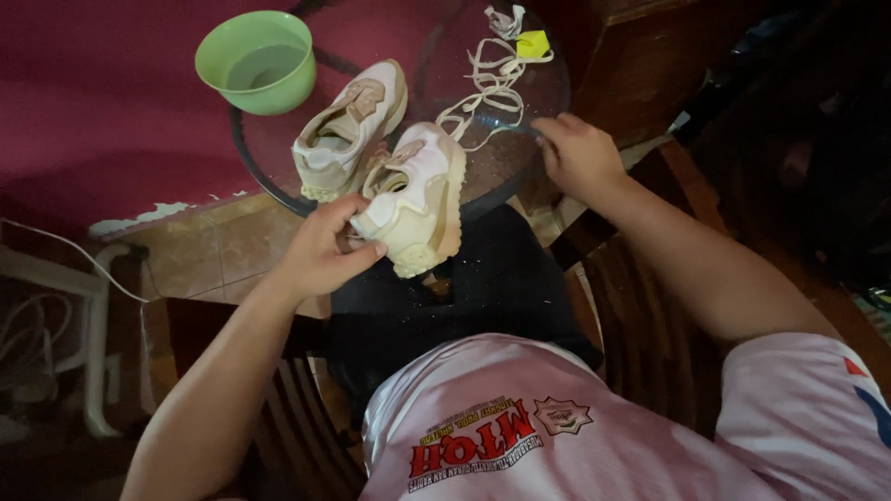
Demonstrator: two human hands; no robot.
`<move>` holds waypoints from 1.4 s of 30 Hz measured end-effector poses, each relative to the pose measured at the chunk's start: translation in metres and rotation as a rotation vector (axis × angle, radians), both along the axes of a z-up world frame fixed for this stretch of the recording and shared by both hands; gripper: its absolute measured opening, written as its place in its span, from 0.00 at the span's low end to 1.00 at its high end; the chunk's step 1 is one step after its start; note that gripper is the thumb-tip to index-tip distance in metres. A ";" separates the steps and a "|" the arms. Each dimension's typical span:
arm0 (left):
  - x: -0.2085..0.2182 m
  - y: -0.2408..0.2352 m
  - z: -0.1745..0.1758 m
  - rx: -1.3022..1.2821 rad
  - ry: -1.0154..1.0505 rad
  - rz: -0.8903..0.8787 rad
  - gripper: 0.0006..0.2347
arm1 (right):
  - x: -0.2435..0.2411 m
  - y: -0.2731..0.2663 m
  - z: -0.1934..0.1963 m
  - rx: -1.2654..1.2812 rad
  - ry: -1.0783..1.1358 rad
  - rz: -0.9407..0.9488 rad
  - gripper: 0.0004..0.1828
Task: The person scrubs a white sneaker with a toothbrush, focusing on the upper and side panels. The shoe is held in the left hand while the right hand brushes the surface. A green bowl of water and the second sneaker are visible on the table.
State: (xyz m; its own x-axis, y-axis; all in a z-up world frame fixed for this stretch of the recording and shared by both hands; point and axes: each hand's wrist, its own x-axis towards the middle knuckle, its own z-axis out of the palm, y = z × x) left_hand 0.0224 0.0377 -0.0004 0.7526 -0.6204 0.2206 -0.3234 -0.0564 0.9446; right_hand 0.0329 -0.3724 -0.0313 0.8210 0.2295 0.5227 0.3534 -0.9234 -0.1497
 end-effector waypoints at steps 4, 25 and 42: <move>0.000 0.001 -0.001 -0.009 0.003 -0.004 0.09 | -0.011 0.018 0.006 0.064 -0.015 0.072 0.12; 0.005 0.009 -0.007 -0.065 -0.001 0.036 0.09 | 0.001 0.029 -0.026 0.537 0.077 0.367 0.13; 0.007 0.003 -0.013 -0.105 0.028 0.040 0.11 | -0.009 0.023 0.006 0.457 0.022 0.463 0.13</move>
State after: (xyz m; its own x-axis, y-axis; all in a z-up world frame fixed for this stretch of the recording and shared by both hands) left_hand 0.0295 0.0404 -0.0132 0.7829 -0.5645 0.2613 -0.2962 0.0310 0.9546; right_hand 0.0240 -0.3491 -0.0257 0.7022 0.3206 0.6357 0.6919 -0.5179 -0.5031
